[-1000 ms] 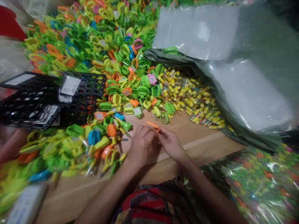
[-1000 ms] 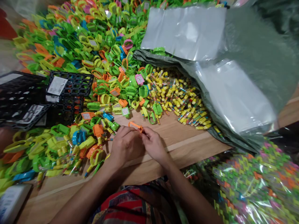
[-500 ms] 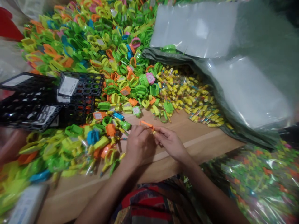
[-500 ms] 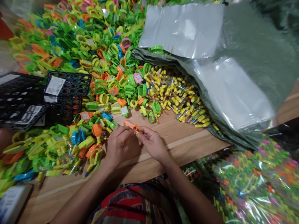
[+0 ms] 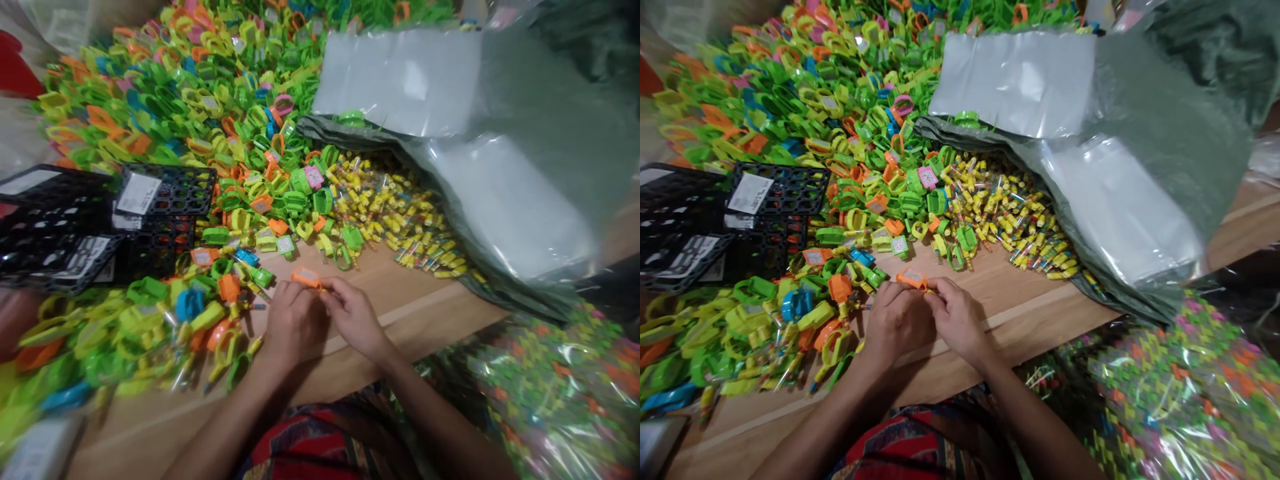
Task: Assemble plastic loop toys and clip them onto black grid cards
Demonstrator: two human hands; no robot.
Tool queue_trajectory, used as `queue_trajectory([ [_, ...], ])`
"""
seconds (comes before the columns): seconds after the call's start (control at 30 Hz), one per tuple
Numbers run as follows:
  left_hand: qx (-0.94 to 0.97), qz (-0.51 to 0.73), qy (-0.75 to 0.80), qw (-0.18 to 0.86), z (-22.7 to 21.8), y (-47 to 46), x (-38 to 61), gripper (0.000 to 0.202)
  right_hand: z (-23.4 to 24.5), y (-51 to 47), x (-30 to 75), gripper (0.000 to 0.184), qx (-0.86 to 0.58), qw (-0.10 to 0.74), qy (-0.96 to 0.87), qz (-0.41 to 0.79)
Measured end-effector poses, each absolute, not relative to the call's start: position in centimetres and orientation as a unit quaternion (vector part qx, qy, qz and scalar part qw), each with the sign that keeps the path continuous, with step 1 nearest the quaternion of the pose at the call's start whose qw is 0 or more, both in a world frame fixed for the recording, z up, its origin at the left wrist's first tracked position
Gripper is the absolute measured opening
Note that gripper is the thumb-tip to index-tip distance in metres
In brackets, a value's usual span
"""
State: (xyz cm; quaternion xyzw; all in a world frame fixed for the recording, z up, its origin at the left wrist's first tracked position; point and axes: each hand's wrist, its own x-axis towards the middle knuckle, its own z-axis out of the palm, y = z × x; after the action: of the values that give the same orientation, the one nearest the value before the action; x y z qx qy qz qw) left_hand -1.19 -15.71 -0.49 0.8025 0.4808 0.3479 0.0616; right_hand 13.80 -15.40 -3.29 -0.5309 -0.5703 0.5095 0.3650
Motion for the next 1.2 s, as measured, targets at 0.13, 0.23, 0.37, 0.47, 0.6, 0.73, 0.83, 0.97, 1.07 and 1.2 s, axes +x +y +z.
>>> queue_trajectory([
  [0.13,0.794,0.287,0.526,0.102,1.4,-16.2,-5.8,0.016,-2.7,-14.7,15.0,0.024,-0.477,0.348,-0.628,0.507],
  [0.23,0.729,0.208,0.648,0.073,4.3,-15.8,-10.3,0.013,-3.0,-13.1,17.7,0.025,-0.522,0.367,-0.663,0.391],
  [0.37,0.699,0.219,0.679,0.039,5.9,-13.5,-10.4,0.031,-4.7,-10.6,20.4,0.025,-0.581,0.366,-0.689,0.231],
  [0.47,0.786,0.272,0.540,0.127,3.6,-10.6,-5.8,0.032,-5.9,-9.6,20.5,0.020,-0.592,0.327,-0.716,0.173],
  [0.6,0.842,0.225,0.465,0.157,-0.3,-6.4,-0.5,0.043,-6.5,-10.1,20.3,0.029,-0.608,0.279,-0.730,0.140],
  [0.73,0.853,0.202,0.461,0.137,-1.5,-4.2,0.3,0.038,-6.6,-11.1,20.7,0.041,-0.608,0.228,-0.751,0.119],
  [0.83,0.858,0.203,0.452,0.137,-1.3,-4.2,-0.3,0.023,-6.8,-11.3,20.7,0.037,-0.614,0.229,-0.748,0.112],
  [0.97,0.844,0.206,0.476,0.133,-0.9,-5.2,-1.2,0.013,-7.0,-11.2,20.4,0.030,-0.602,0.294,-0.729,0.141],
  [1.07,0.787,0.260,0.528,0.186,-0.8,-6.4,-2.0,0.006,-6.5,-11.7,20.0,0.031,-0.599,0.369,-0.677,0.217],
  [1.2,0.731,0.342,0.526,0.269,-0.3,-8.7,-2.5,0.008,-4.6,-12.9,18.4,0.034,-0.552,0.409,-0.592,0.421],
])
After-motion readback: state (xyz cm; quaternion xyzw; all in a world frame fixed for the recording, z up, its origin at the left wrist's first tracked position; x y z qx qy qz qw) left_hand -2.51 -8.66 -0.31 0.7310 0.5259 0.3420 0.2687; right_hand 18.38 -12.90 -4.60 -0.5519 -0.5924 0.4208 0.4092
